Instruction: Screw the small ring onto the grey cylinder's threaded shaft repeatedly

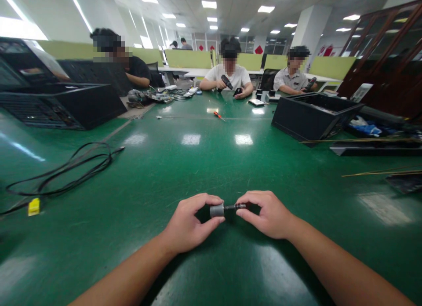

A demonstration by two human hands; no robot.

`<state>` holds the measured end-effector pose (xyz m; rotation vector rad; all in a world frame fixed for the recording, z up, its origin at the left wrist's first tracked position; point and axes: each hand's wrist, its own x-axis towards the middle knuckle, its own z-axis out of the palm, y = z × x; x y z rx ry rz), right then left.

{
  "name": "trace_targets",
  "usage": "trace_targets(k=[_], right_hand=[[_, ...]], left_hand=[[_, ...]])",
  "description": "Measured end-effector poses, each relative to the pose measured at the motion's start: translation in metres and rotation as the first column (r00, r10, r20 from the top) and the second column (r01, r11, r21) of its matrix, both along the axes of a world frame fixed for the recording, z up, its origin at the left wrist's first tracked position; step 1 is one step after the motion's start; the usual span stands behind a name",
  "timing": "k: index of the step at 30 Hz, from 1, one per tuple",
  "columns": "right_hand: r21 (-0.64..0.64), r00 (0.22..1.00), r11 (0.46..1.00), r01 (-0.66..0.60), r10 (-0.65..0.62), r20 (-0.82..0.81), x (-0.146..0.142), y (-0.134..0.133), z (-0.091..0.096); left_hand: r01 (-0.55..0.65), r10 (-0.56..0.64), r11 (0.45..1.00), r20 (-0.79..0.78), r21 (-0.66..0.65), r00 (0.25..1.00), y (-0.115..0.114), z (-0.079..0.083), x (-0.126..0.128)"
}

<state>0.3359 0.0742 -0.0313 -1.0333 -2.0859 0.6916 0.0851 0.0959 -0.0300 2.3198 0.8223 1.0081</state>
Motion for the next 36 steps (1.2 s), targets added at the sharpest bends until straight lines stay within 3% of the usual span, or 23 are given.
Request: trace_targets(k=[36], right_hand=[[0.004,1.0,1.0,0.016,-0.016,0.008,0.0032,0.002,0.0011]], left_hand=[[-0.024,0.024,1.0,0.008,-0.013,1.0,0.0012,0.003,-0.0007]])
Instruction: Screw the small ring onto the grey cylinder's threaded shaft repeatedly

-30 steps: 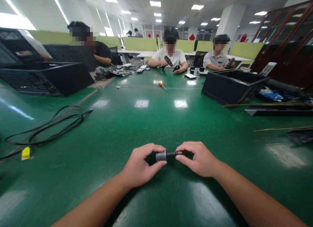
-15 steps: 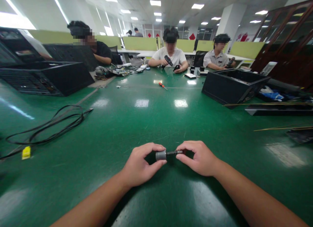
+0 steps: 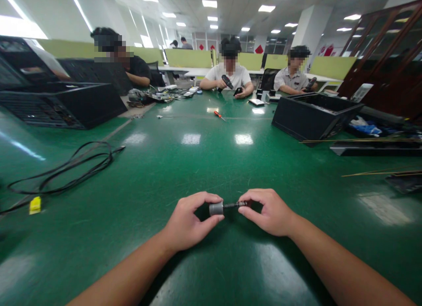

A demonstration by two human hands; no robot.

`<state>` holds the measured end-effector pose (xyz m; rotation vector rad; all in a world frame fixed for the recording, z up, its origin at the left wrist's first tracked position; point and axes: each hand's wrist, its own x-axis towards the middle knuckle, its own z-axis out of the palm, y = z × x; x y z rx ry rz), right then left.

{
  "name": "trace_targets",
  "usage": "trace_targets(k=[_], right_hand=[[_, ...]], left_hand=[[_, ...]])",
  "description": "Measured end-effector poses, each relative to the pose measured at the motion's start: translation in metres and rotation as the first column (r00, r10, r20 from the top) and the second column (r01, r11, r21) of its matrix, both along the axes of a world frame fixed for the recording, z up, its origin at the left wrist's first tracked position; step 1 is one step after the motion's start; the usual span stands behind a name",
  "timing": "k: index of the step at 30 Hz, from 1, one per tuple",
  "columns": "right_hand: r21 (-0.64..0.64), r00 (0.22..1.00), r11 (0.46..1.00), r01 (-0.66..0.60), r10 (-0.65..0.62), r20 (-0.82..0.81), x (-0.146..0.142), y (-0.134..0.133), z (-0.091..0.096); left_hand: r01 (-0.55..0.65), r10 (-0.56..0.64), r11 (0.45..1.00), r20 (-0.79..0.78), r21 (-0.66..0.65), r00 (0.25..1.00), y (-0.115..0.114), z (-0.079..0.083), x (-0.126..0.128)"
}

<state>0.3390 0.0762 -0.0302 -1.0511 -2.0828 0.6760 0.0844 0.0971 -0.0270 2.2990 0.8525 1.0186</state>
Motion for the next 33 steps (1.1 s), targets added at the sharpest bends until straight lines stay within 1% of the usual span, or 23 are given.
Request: trace_targets(k=[15,33], right_hand=[[0.016,1.0,1.0,0.009,-0.009,-0.015,0.0015,-0.0008,0.0006],[0.007,1.0,1.0,0.017,-0.017,-0.003,0.0026,-0.0003,0.0033]], left_hand=[[0.012,-0.012,1.0,0.005,0.007,1.0,-0.0006,-0.0001,-0.0006],[-0.008,0.008,1.0,0.004,0.008,1.0,0.0007,-0.0005,-0.0013]])
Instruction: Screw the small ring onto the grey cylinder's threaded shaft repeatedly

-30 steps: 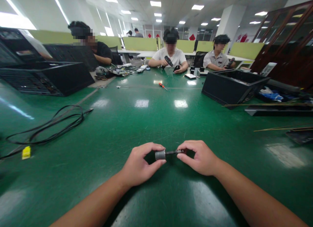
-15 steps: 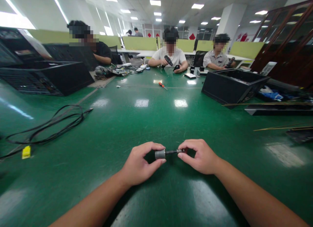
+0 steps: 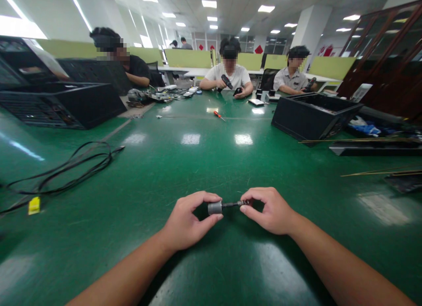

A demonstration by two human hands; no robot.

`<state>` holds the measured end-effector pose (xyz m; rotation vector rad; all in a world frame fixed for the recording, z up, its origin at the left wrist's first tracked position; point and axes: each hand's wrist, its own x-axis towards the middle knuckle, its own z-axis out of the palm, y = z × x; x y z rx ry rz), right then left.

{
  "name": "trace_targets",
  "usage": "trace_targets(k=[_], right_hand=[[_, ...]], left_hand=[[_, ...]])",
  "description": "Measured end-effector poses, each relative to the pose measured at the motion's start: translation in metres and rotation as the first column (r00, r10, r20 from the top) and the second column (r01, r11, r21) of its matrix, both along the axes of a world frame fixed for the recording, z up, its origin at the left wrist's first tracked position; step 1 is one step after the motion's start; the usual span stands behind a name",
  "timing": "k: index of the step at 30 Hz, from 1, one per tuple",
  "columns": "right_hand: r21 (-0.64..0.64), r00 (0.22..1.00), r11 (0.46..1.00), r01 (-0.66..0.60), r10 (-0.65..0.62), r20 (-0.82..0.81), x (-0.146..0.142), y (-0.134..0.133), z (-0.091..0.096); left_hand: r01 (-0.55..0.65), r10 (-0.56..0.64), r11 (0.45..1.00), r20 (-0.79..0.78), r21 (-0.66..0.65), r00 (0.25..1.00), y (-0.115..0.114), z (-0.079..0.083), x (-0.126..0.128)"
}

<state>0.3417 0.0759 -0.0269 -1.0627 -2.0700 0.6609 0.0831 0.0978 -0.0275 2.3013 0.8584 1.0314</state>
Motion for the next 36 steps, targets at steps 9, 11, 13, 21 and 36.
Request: trace_targets(k=[9,11,13,21,36], right_hand=[[0.015,1.0,1.0,0.007,-0.007,0.0,0.0009,0.0023,-0.0014],[0.017,1.0,1.0,0.004,-0.004,-0.004,0.0013,0.0025,-0.0016],[0.02,1.0,1.0,0.002,-0.002,-0.009,0.0019,0.0023,-0.0016],[0.009,1.0,1.0,0.005,-0.005,-0.014,0.0048,0.0029,-0.0011],[0.01,1.0,1.0,-0.001,0.001,-0.019,0.0053,0.0037,-0.0015]], left_hand=[[-0.006,0.006,1.0,-0.019,-0.009,1.0,0.0004,-0.0003,0.0002],[-0.008,0.008,1.0,-0.02,-0.008,1.0,0.0004,0.0007,0.0001],[-0.009,0.009,1.0,-0.019,-0.001,1.0,0.0003,0.0016,-0.0002],[-0.01,0.01,1.0,-0.028,-0.005,1.0,0.0004,0.0017,-0.0005],[-0.015,0.014,1.0,-0.029,-0.023,0.999,0.0014,0.0014,-0.0011]])
